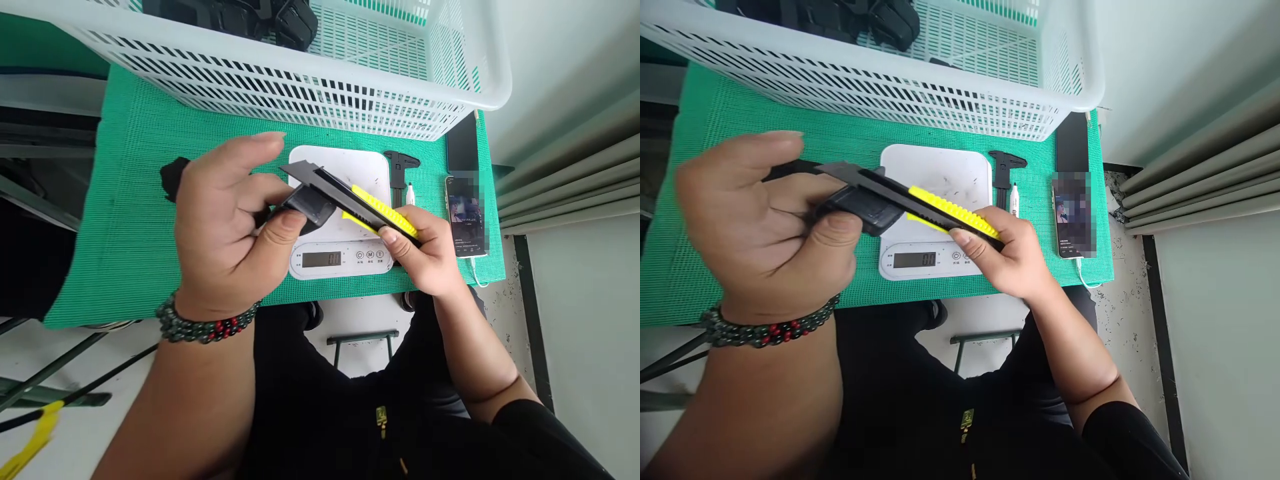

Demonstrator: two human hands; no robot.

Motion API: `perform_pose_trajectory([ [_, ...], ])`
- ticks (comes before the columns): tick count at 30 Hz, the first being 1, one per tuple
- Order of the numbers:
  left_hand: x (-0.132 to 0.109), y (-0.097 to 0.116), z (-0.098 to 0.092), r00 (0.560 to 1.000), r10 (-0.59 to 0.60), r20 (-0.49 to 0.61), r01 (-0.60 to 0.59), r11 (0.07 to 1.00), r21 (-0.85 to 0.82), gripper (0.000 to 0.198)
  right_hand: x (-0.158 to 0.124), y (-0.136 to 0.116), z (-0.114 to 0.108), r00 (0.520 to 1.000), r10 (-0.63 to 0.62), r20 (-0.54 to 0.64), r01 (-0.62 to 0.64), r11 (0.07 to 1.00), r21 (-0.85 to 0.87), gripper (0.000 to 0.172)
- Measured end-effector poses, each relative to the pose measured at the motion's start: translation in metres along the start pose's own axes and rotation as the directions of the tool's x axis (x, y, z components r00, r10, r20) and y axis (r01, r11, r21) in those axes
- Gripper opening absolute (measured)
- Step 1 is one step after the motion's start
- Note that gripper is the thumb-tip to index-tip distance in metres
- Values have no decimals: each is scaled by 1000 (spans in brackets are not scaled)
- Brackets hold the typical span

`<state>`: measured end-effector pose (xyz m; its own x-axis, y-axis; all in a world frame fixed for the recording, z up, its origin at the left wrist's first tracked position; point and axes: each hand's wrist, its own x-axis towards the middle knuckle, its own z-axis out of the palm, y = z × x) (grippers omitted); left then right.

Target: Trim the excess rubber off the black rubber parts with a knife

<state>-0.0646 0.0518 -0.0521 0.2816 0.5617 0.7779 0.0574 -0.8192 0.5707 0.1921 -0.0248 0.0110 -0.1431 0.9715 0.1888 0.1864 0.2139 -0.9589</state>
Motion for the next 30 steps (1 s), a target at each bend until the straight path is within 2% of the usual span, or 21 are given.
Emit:
perform_pose_trajectory([
  [3,-8,-16,-8,999,21,24,-19,999,-49,92,3,3,-1,996,67,-56,-69,997,-33,45],
  [4,-12,-23,-11,1000,-8,-17,7,999,-53,90,4,4,-1,992,89,-91,-94,994,-54,48],
  [6,-18,-33,-15,999,-27,-39,24,997,-73,70,5,5,-2,987,114,-110,-120,992,-47,51],
  [8,-23,-34,-16,977,-198,-78,190,977,-91,61,4,2,-3,994,105,-40,-104,994,19,51],
  [10,-24,-28,-13,949,-301,-96,289,949,-124,69,3,-2,-2,997,64,43,-66,996,58,49],
  [13,-22,-18,-10,944,-307,-121,296,950,-104,86,2,-5,-1,996,23,88,-27,999,43,48],
  [15,-21,-17,-12,946,-294,-139,288,956,-61,82,3,-2,-2,998,47,44,-47,999,-5,50],
  [18,-22,-23,-17,928,-319,-192,311,948,-67,62,5,4,-5,990,115,-81,-122,989,-86,53],
  [20,-25,-24,-19,921,-337,-196,320,941,-112,55,6,5,-6,985,137,-102,-143,988,-55,54],
  [25,-34,-20,-19,903,-421,-79,404,899,-170,57,4,1,-5,990,114,80,-123,986,114,52],
  [28,-36,-31,-22,940,-335,-68,324,937,-130,60,6,4,-5,987,159,14,-160,987,29,54],
  [30,-33,-37,-22,961,-190,-201,163,977,-141,70,8,6,-6,984,179,-26,-179,984,-10,56],
])
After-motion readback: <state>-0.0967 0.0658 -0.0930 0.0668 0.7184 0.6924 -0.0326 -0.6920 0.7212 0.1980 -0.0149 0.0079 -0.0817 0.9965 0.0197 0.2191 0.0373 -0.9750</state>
